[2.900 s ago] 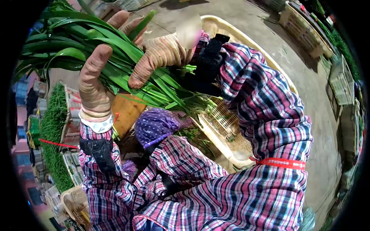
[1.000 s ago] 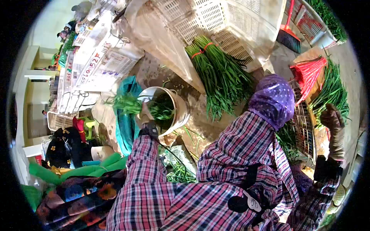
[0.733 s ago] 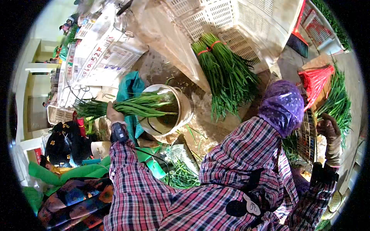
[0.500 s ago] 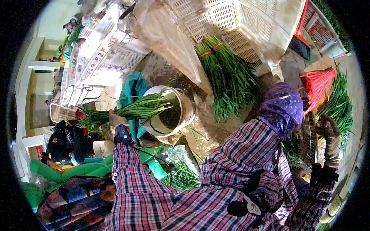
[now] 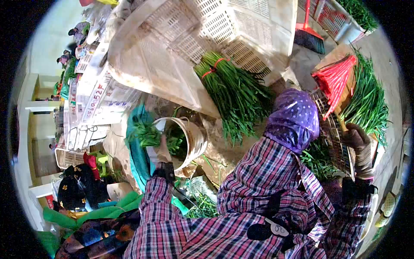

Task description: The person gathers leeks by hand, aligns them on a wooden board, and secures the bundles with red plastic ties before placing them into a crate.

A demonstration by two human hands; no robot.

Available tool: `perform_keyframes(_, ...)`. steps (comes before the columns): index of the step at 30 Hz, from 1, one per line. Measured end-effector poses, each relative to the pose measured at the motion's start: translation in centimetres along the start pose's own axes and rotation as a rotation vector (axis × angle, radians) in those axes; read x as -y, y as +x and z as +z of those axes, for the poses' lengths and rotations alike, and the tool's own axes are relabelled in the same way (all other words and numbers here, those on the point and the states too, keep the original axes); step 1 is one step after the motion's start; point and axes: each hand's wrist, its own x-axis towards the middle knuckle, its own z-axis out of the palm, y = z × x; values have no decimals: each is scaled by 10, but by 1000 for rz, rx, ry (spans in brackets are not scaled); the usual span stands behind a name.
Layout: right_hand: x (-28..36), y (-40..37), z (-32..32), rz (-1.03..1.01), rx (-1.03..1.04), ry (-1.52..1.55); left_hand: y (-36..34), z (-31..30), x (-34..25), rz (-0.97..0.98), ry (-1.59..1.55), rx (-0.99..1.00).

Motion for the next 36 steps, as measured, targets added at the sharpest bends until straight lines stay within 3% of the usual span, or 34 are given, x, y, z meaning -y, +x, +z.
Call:
perform_keyframes(2, -6, 0, 3, 10, 13, 21, 0, -30, -35, -52, 349, 163)
perform_keyframes(3, -3, -3, 5, 29, 14, 41, 9, -29, -35, -33, 338, 168)
perform_keyframes(6, 3, -10, 9, 49, -8, 23, 49, -56, -9, -657, -1157, 218)
perform_keyframes(7, -1, -9, 7, 61, -1, 37, 45, -63, -19, -632, -1219, 146)
perform_keyframes(9, 6, -11, 9, 98, 16, 59, 11, -54, -66, -248, -782, 26)
perform_keyframes(11, 15, -17, 15, 98, 54, 53, -19, -15, -168, 216, -582, 267)
perform_keyframes(13, 26, -21, 18, 165, -1, -18, -42, 40, -300, 713, -582, 479)
perform_keyframes(14, 26, -20, 22, 105, -43, -79, -52, 65, -360, 888, -593, 544)
perform_keyframes(15, 22, -19, 17, 19, -9, -29, -67, 89, -413, 1009, -628, 596)
perform_keyframes(16, 24, -22, 18, 67, -16, 72, -79, 101, -452, 1087, -670, 619)
perform_keyframes(17, 25, -22, 17, 141, -76, 112, -84, 110, -476, 1129, -670, 657)
perform_keyframes(18, 25, -22, 13, 35, -57, 7, -90, 107, -487, 1158, -676, 678)
perform_keyframes(19, 25, -25, 14, 108, -80, 83, -96, 96, -479, 1164, -681, 706)
perform_keyframes(20, 2, -20, 2, -100, 38, -155, -100, 82, -459, 1154, -666, 734)
perform_keyframes(21, -10, -20, 2, 47, 26, 144, -93, 59, -423, 1101, -649, 770)
perform_keyframes(22, -8, -27, -1, 88, 8, 58, -84, 30, -374, 993, -623, 821)
perform_keyframes(25, -15, -34, -15, 45, -22, 22, -46, -49, -199, 372, -579, 765)
perform_keyframes(27, -37, -29, -31, -20, -91, -49, -23, -60, -136, 119, -733, 642)
perform_keyframes(29, -67, -23, -47, -93, -195, -61, 8, -27, -118, -75, -1183, 817)
perform_keyframes(30, -64, -28, -45, 33, -146, 209, 26, -24, -94, -155, -1533, 954)
perform_keyframes(32, -111, -11, -57, 51, -56, 332, 51, -44, -36, -149, -2064, 1263)
perform_keyframes(33, -124, -4, -51, 108, -17, 392, 54, -86, -16, -293, -1624, 667)
perform_keyframes(34, -143, 0, -62, 15, -5, 316, 50, -104, -13, -401, -1159, 150)
perform_keyframes(35, -157, 4, -72, -87, -10, 236, 15, -129, -89, -216, -626, -408)
perform_keyframes(36, -158, 6, -78, -144, -24, 194, 19, -139, -80, -220, -621, -421)
